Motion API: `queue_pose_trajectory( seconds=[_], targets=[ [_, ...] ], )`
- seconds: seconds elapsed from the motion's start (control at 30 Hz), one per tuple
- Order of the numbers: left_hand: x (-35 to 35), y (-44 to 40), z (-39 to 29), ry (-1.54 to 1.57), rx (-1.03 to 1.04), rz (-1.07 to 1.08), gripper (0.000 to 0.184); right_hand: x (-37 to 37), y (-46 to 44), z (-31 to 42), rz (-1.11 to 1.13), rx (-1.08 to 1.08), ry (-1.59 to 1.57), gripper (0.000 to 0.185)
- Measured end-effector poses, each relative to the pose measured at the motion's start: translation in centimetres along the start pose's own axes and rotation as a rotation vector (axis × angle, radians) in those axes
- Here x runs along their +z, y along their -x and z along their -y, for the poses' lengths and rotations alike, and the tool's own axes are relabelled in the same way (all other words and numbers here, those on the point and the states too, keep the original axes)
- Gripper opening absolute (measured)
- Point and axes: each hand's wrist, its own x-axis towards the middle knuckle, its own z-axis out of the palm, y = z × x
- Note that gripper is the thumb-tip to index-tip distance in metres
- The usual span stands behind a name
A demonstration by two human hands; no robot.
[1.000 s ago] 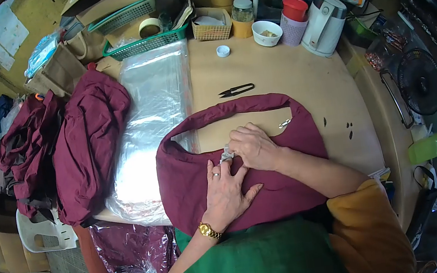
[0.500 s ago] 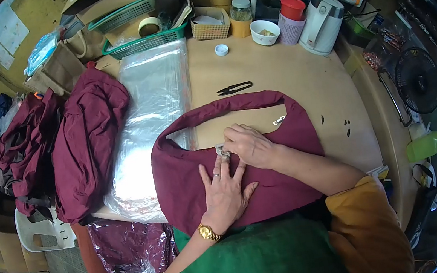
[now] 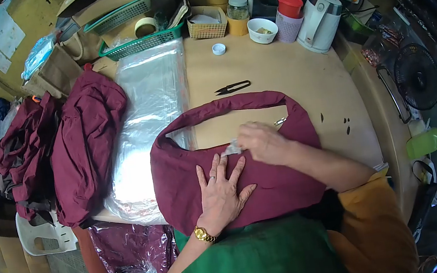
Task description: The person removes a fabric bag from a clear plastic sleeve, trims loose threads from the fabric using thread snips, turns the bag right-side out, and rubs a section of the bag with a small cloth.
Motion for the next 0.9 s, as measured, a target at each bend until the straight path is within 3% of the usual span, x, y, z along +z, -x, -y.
queue_pose_trajectory(
  seconds=[0.07, 0.13, 0.27, 0.33, 0.57, 0.73, 0.9],
  targets=[
    [0.0, -0.1, 0.1, -0.008, 0.007, -0.020, 0.068, -2.8, 0.3, -0.4, 0.042, 0.015, 0.053, 0.013],
    [0.2, -0.1, 0.0, -0.012, 0.016, -0.022, 0.068, -5.4, 0.3, 0.5, 0.181, 0.161, 0.006, 0.014],
    [0.4, 0.0, 0.1, -0.040, 0.010, 0.001, 0.068, 1.1, -1.9, 1.3, 0.106, -0.002, -0.034, 0.013],
    [0.4, -0.2, 0.1, -0.055, -0.003, 0.014, 0.068, 2.4, -3.2, 1.9, -0.047, -0.035, -0.024, 0.009],
    [0.2, 0.0, 0.3, 0.006, -0.027, -0.037, 0.065, 0.5, -1.2, 1.5, 0.112, 0.050, 0.012, 0.017],
    [0.4, 0.1, 0.6, -0.027, -0.024, -0.002, 0.068, 1.8, -2.7, 2.5, -0.016, 0.010, -0.036, 0.017],
    [0.4, 0.0, 0.4, 0.007, -0.016, -0.057, 0.065, -0.3, -0.8, 1.7, 0.062, 0.083, 0.024, 0.019]
  ],
)
